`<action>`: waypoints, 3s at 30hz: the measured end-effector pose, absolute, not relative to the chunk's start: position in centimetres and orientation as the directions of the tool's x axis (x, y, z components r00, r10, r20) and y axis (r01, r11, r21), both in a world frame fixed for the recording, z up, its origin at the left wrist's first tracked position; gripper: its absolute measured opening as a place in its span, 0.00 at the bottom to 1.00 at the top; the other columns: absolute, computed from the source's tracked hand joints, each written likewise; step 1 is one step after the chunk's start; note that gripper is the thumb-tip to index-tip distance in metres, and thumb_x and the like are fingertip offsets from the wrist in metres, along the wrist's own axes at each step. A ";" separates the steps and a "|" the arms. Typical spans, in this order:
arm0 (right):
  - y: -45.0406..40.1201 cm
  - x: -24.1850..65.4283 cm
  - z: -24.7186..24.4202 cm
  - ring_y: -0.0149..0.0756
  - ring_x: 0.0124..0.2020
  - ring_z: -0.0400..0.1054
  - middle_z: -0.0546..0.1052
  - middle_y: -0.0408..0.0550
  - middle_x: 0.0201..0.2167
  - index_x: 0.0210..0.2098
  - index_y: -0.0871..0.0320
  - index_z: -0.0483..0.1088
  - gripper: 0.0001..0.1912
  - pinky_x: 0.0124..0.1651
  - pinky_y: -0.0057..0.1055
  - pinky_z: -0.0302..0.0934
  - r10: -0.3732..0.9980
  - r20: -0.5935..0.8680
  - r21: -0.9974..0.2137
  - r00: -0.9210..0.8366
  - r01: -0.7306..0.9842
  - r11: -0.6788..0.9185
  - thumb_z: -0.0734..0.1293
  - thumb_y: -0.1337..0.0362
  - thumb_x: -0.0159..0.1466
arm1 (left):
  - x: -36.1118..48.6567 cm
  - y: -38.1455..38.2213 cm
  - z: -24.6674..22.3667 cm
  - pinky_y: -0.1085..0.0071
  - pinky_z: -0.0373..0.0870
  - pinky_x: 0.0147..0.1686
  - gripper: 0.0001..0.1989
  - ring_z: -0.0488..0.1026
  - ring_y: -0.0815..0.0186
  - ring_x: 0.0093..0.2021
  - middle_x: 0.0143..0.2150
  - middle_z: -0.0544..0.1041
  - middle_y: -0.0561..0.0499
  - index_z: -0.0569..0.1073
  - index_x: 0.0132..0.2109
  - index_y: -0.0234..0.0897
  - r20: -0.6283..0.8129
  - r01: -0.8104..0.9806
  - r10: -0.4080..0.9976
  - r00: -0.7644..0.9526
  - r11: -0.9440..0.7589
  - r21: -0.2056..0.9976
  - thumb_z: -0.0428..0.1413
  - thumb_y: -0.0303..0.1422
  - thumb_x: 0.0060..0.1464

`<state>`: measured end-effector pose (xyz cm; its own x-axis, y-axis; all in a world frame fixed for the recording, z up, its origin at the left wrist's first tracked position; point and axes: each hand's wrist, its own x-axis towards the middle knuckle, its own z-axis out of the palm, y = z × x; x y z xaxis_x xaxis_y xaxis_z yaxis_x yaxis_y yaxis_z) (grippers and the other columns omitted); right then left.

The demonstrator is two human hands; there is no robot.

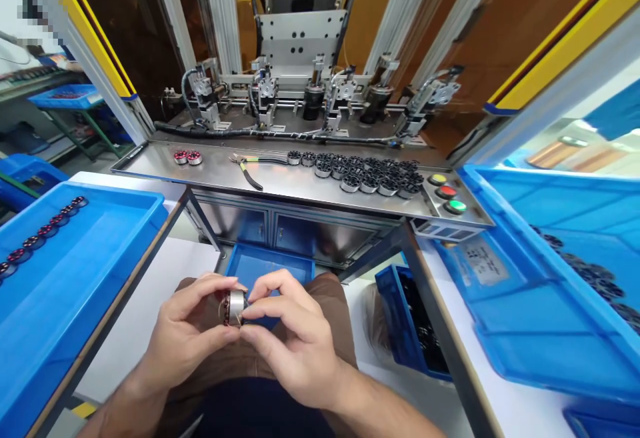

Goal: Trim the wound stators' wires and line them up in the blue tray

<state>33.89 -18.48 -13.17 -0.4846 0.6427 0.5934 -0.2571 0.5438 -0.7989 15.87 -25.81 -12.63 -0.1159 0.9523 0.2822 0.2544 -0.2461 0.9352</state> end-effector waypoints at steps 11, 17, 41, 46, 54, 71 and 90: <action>-19.9 33.4 -13.6 0.33 0.32 0.65 0.70 0.44 0.29 0.31 0.56 0.69 0.08 0.35 0.29 0.62 0.855 0.330 -0.928 -0.400 -0.302 0.216 0.66 0.66 0.68 | 16.9 -25.6 -13.5 0.73 0.76 0.45 0.22 0.78 0.64 0.46 0.52 0.78 0.48 0.77 0.51 0.47 0.185 -0.180 0.977 -0.110 -0.202 0.963 0.67 0.23 0.50; -18.0 35.7 -15.0 0.36 0.35 0.66 0.71 0.46 0.32 0.32 0.56 0.70 0.10 0.39 0.33 0.61 0.890 0.157 -0.987 -0.428 -0.090 0.131 0.65 0.60 0.69 | 16.5 -25.8 -12.4 0.67 0.75 0.53 0.23 0.76 0.60 0.54 0.51 0.79 0.47 0.74 0.51 0.44 0.426 0.370 0.902 -0.077 -0.371 0.852 0.64 0.20 0.50; -16.2 35.7 -6.2 0.40 0.30 0.63 0.74 0.51 0.29 0.37 0.57 0.71 0.10 0.32 0.37 0.58 0.161 0.491 -0.240 -0.856 0.044 0.970 0.66 0.56 0.68 | 15.4 -26.7 -11.4 0.67 0.79 0.48 0.24 0.79 0.59 0.49 0.52 0.80 0.43 0.76 0.54 0.42 0.495 0.545 0.864 0.089 -0.458 0.702 0.62 0.20 0.51; -17.1 34.0 -7.2 0.37 0.28 0.59 0.71 0.49 0.28 0.33 0.59 0.70 0.11 0.32 0.36 0.54 0.084 0.434 -0.195 -0.897 -0.003 0.981 0.58 0.74 0.67 | 14.4 -27.3 -11.4 0.68 0.78 0.50 0.24 0.79 0.60 0.49 0.52 0.80 0.45 0.76 0.53 0.44 0.464 0.505 0.883 0.069 -0.432 0.747 0.63 0.19 0.50; -3.8 28.7 -6.3 0.40 0.44 0.72 0.78 0.51 0.43 0.43 0.58 0.72 0.14 0.50 0.34 0.65 0.496 0.375 -0.279 -0.783 0.415 0.866 0.70 0.55 0.65 | 12.3 -27.1 -13.7 0.66 0.78 0.48 0.17 0.78 0.56 0.52 0.55 0.78 0.41 0.79 0.50 0.40 0.161 0.008 0.932 -0.325 -0.168 0.986 0.65 0.28 0.53; 4.5 22.2 -12.0 0.56 0.53 0.67 0.73 0.67 0.51 0.55 0.67 0.69 0.21 0.59 0.46 0.58 0.629 0.188 -0.225 -0.755 0.590 0.775 0.63 0.61 0.66 | 12.7 -27.0 -14.5 0.69 0.78 0.41 0.07 0.78 0.59 0.48 0.48 0.81 0.44 0.80 0.43 0.38 0.128 -0.122 0.846 -0.517 -0.221 0.968 0.61 0.32 0.58; -21.6 38.0 -19.7 0.36 0.41 0.72 0.75 0.47 0.44 0.65 0.42 0.57 0.28 0.48 0.36 0.69 0.710 0.033 -0.999 -0.703 -0.015 0.032 0.65 0.65 0.68 | 15.5 -25.3 -13.3 0.77 0.76 0.44 0.16 0.79 0.70 0.41 0.43 0.83 0.50 0.79 0.49 0.44 -0.026 -0.282 0.958 -0.287 -0.059 0.958 0.66 0.27 0.53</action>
<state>37.98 -21.59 -19.66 -0.7033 0.7102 0.0332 -0.0149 0.0320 -0.9994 15.52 -25.28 -13.29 -0.2870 0.9576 -0.0257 -0.2821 -0.0588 0.9576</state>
